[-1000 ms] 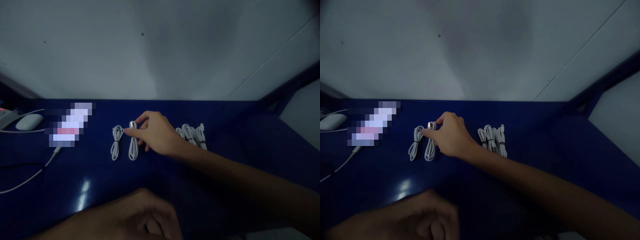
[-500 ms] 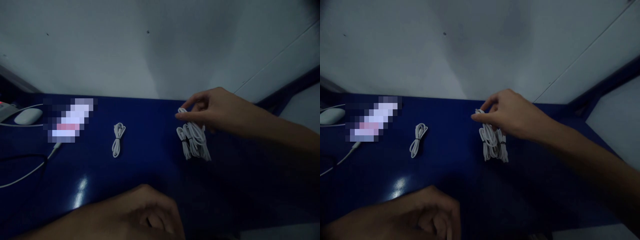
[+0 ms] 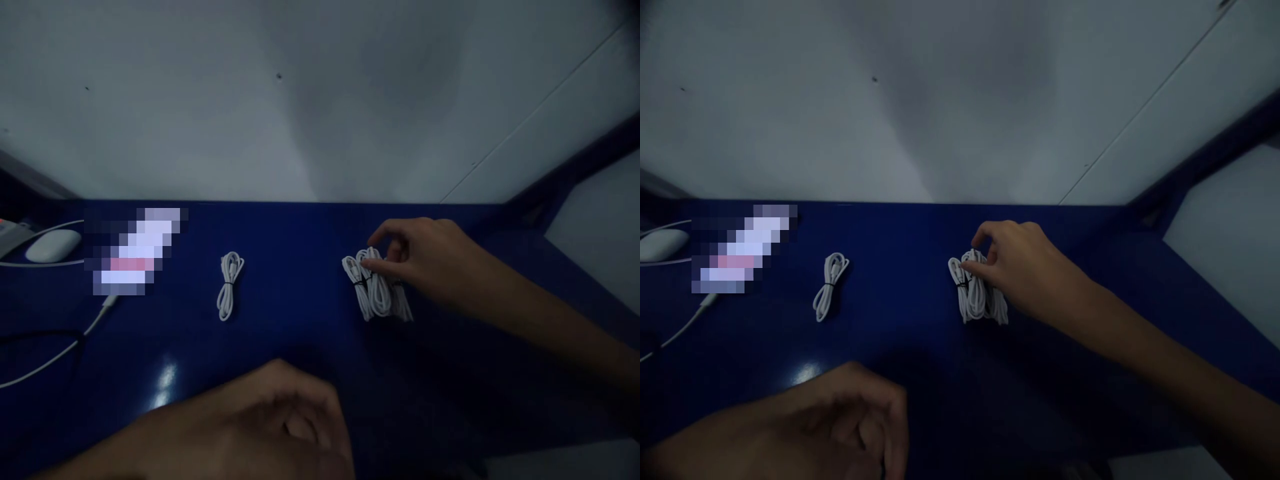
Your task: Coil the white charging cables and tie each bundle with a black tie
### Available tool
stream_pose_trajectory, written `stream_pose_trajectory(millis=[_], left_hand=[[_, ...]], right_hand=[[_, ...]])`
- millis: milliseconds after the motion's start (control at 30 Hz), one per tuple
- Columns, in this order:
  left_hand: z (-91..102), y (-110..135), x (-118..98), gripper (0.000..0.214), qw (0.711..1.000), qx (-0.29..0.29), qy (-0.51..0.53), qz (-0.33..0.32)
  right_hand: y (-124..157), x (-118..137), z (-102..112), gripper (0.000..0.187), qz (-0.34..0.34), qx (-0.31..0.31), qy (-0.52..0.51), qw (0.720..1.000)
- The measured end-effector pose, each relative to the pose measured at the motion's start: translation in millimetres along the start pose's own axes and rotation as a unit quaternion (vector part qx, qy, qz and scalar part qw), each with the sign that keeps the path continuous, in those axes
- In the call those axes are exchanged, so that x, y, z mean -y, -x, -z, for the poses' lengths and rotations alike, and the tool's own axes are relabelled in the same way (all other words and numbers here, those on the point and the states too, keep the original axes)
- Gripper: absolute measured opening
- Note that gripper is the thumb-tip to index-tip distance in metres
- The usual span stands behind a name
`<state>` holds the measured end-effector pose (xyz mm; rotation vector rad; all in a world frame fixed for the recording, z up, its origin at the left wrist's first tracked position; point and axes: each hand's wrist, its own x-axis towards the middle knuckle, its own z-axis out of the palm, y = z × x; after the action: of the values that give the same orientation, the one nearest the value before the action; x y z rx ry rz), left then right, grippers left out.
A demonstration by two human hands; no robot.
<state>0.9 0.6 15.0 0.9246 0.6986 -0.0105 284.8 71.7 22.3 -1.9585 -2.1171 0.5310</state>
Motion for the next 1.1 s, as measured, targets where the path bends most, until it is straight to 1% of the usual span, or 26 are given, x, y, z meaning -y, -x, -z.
stream_pose_trajectory(millis=[67, 100, 133, 200, 233, 267, 300, 333, 367, 400, 433, 467, 500, 533, 567, 600, 633, 700, 767, 833, 900, 967, 1000, 1033, 1067, 1100], left_hand=[[2.4, 1.2, -0.8, 0.03, 1.0, 0.009, 0.001, -0.007], [4.0, 1.9, 0.2, 0.03, 1.0, 0.007, -0.013, -0.024], [5.9, 2.3, 2.1, 0.031, 0.999, -0.011, -0.03, -0.04], [10.8, 2.1, 7.2, 0.027, 0.983, -0.098, -0.105, -0.111], [14.0, 1.5, 9.4, 0.024, 0.958, -0.163, -0.17, -0.167], [17.7, 0.7, 10.8, 0.023, 0.914, -0.232, -0.244, -0.225], [21.9, -0.2, 10.8, 0.025, 0.85, -0.305, -0.323, -0.284], [26.6, -0.9, 9.5, 0.028, 0.766, -0.385, -0.395, -0.329], [31.7, -1.2, 6.8, 0.032, 0.68, -0.464, -0.455, -0.341], [36.9, -1.2, 3.0, 0.036, 0.601, -0.534, -0.499, -0.322], [42.1, -0.8, -1.3, 0.034, 0.557, -0.582, -0.528, -0.269], [47.0, -0.3, -5.8, 0.03, 0.532, -0.614, -0.547, -0.2], [51.5, 0.1, -9.6, 0.029, 0.516, -0.633, -0.566, -0.109], [55.4, 0.2, -12.4, 0.034, 0.484, -0.655, -0.579, -0.03], [58.7, -0.2, -13.8, 0.045, 0.48, -0.649, -0.589, 0.035], [61.5, -1.1, -13.6, 0.053, 0.472, -0.646, -0.596, 0.07], [63.9, -2.4, -12.0, 0.055, 0.483, -0.631, -0.602, 0.08], [68.0, -5.3, -5.6, 0.055, 0.549, -0.573, -0.604, 0.069], [71.6, -7.9, 1.8, 0.055, 0.57, -0.567, -0.592, 0.051], [73.6, -10.2, 6.7, 0.055, 0.61, -0.576, -0.544, -0.01], [71.8, -13.2, 7.3, 0.057, 0.678, -0.561, -0.465, -0.096], [65.1, -17.4, 3.9, 0.059, 0.758, -0.519, -0.354, -0.178], [60.3, -19.8, 1.2, 0.059, 0.802, -0.486, -0.278, -0.208], [55.0, -22.1, -1.7, 0.057, 0.843, -0.448, -0.196, -0.226], [49.8, -24.3, -4.8, 0.051, 0.875, -0.408, -0.119, -0.231], [45.2, -26.1, -7.6, 0.041, 0.899, -0.367, -0.045, -0.233]], right_hand=[[-1.3, -2.7, -1.3, 0.031, 0.008, 0.001, 0.0, 1.0], [-1.9, -4.0, -1.3, 0.026, 0.011, -0.002, -0.002, 1.0], [-2.4, -5.1, -1.2, 0.022, 0.014, -0.006, -0.004, 1.0], [-3.2, -7.0, -1.1, 0.016, 0.018, -0.013, -0.008, 1.0], [-3.5, -7.9, -1.3, 0.016, 0.02, -0.013, -0.011, 1.0], [-3.4, -8.8, -1.7, 0.016, 0.022, -0.014, -0.015, 1.0], [-2.9, -9.6, -2.0, 0.016, 0.025, -0.013, -0.02, 0.999], [-1.8, -10.2, -2.1, 0.015, 0.028, -0.014, -0.026, 0.999], [0.0, -10.6, -1.6, 0.016, 0.032, -0.02, -0.036, 0.999], [2.5, -10.7, -0.4, 0.017, 0.036, -0.03, -0.046, 0.998], [5.7, -10.4, 1.7, 0.019, 0.041, -0.045, -0.056, 0.997], [9.3, -9.7, 4.5, 0.022, 0.045, -0.065, -0.066, 0.995], [13.2, -8.6, 8.0, 0.023, 0.048, -0.082, -0.069, 0.993], [17.3, -7.0, 11.6, 0.024, 0.05, -0.104, -0.071, 0.991], [21.6, -4.9, 15.1, 0.024, 0.052, -0.121, -0.073, 0.989], [26.0, -2.4, 17.8, 0.024, 0.049, -0.14, -0.076, 0.986], [30.6, 0.6, 19.3, 0.026, 0.046, -0.16, -0.078, 0.983], [40.2, 8.4, 17.6, 0.027, 0.055, -0.177, -0.106, 0.977], [49.7, 18.8, 9.3, 0.027, 0.064, -0.157, -0.148, 0.974], [57.8, 31.0, -3.7, 0.029, 0.084, -0.114, -0.195, 0.971], [62.6, 43.3, -18.5, 0.026, 0.103, -0.064, -0.215, 0.969], [63.2, 53.4, -32.3, 0.025, 0.104, -0.015, -0.219, 0.97], [62.2, 57.2, -38.2, 0.021, 0.097, 0.012, -0.225, 0.969], [60.3, 60.1, -43.3, 0.017, 0.09, 0.04, -0.236, 0.967], [58.0, 62.2, -47.3, 0.012, 0.081, 0.061, -0.25, 0.963], [55.3, 63.6, -50.4, 0.01, 0.076, 0.07, -0.27, 0.957]])
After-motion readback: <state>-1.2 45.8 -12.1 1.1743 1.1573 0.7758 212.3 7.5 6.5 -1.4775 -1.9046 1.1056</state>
